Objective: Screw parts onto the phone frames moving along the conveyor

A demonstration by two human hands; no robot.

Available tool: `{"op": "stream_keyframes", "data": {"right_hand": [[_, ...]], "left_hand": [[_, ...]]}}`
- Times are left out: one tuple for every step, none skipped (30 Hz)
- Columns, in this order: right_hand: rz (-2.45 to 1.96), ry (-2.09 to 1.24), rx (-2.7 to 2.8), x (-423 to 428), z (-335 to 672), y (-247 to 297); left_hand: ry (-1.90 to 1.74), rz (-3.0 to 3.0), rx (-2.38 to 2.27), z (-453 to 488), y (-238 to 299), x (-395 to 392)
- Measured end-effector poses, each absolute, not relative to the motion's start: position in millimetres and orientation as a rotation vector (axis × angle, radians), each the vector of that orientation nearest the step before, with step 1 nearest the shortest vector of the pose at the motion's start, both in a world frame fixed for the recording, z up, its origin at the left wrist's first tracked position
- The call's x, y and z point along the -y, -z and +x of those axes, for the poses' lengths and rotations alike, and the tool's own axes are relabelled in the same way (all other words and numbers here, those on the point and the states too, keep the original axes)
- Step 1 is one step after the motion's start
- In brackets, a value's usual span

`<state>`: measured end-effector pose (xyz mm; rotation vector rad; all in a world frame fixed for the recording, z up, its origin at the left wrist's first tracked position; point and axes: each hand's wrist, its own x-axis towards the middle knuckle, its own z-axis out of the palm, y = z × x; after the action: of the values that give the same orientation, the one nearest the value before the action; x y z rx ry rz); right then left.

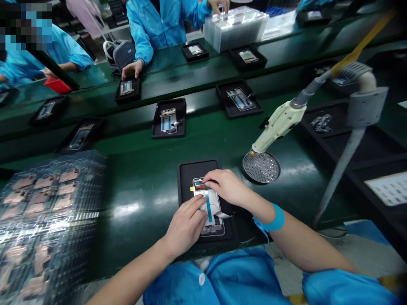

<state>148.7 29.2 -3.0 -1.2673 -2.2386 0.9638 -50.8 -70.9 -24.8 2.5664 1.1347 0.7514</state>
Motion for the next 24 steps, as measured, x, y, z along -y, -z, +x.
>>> {"op": "stream_keyframes", "data": {"right_hand": [[-1.274, -0.963, 2.252, -29.4, 148.5, 3.3], [-1.279, -0.968, 2.262, -29.5, 148.3, 3.6], [-1.282, -0.973, 2.268, -29.7, 148.3, 3.8], [-1.286, -0.974, 2.27, -29.7, 148.2, 4.0], [-1.288, -0.97, 2.271, -29.7, 148.2, 4.3], [-1.291, -0.961, 2.275, -29.6, 148.1, 4.6], [-1.295, -0.95, 2.285, -29.4, 147.9, 4.9], [-1.299, -0.936, 2.303, -29.1, 147.6, 5.3], [-1.302, -0.912, 2.327, -28.7, 147.2, 5.7], [-1.3, -0.878, 2.359, -28.0, 146.7, 6.0], [-1.298, -0.829, 2.392, -27.1, 146.3, 6.3], [-1.3, -0.764, 2.42, -25.7, 145.9, 6.6], [-1.304, -0.69, 2.439, -23.8, 145.9, 6.9], [-1.308, -0.614, 2.449, -21.3, 146.2, 7.2], [-1.308, -0.548, 2.456, -18.0, 147.2, 7.5], [-1.297, -0.499, 2.464, -14.0, 148.7, 7.8], [-1.265, -0.471, 2.478, -9.3, 150.8, 8.3], [-1.215, -0.463, 2.505, -4.0, 153.5, 9.0], [-1.156, -0.463, 2.537, 1.5, 156.5, 9.9], [-1.1, -0.466, 2.57, 6.9, 159.5, 11.1], [-1.051, -0.467, 2.602, 12.0, 162.5, 12.4], [-1.016, -0.463, 2.633, 16.4, 165.0, 13.9], [-0.995, -0.454, 2.661, 19.9, 167.0, 15.3], [-0.987, -0.443, 2.684, 22.4, 168.4, 16.5]], "left_hand": [[-0.758, 2.565, -1.139, -50.9, 26.3, 71.4], [-0.763, 2.562, -1.144, -51.0, 27.6, 71.5], [-0.771, 2.557, -1.149, -50.9, 28.5, 71.5], [-0.779, 2.552, -1.15, -50.8, 29.2, 71.5], [-0.787, 2.549, -1.149, -50.6, 29.7, 71.5], [-0.793, 2.547, -1.148, -50.4, 30.0, 71.5], [-0.798, 2.546, -1.148, -50.4, 30.3, 71.5], [-0.799, 2.545, -1.147, -50.5, 30.5, 71.6], [-0.799, 2.54, -1.148, -50.7, 30.8, 71.6], [-0.802, 2.531, -1.152, -51.2, 31.1, 71.6], [-0.805, 2.519, -1.16, -51.9, 31.4, 71.3], [-0.807, 2.507, -1.173, -52.7, 31.6, 70.8], [-0.802, 2.5, -1.192, -53.4, 31.7, 69.9], [-0.783, 2.501, -1.215, -54.1, 31.5, 68.7], [-0.743, 2.511, -1.239, -54.4, 31.1, 67.1], [-0.683, 2.527, -1.258, -54.4, 30.4, 65.3], [-0.611, 2.544, -1.271, -54.0, 29.5, 63.4], [-0.54, 2.556, -1.28, -53.3, 28.5, 61.5], [-0.479, 2.563, -1.283, -52.3, 27.5, 59.7], [-0.437, 2.566, -1.287, -51.2, 26.4, 58.2], [-0.414, 2.568, -1.293, -50.1, 25.5, 56.9], [-0.406, 2.569, -1.299, -49.1, 24.7, 55.9], [-0.403, 2.571, -1.306, -48.4, 24.0, 55.1], [-0.402, 2.574, -1.309, -47.8, 23.4, 54.5]]}}
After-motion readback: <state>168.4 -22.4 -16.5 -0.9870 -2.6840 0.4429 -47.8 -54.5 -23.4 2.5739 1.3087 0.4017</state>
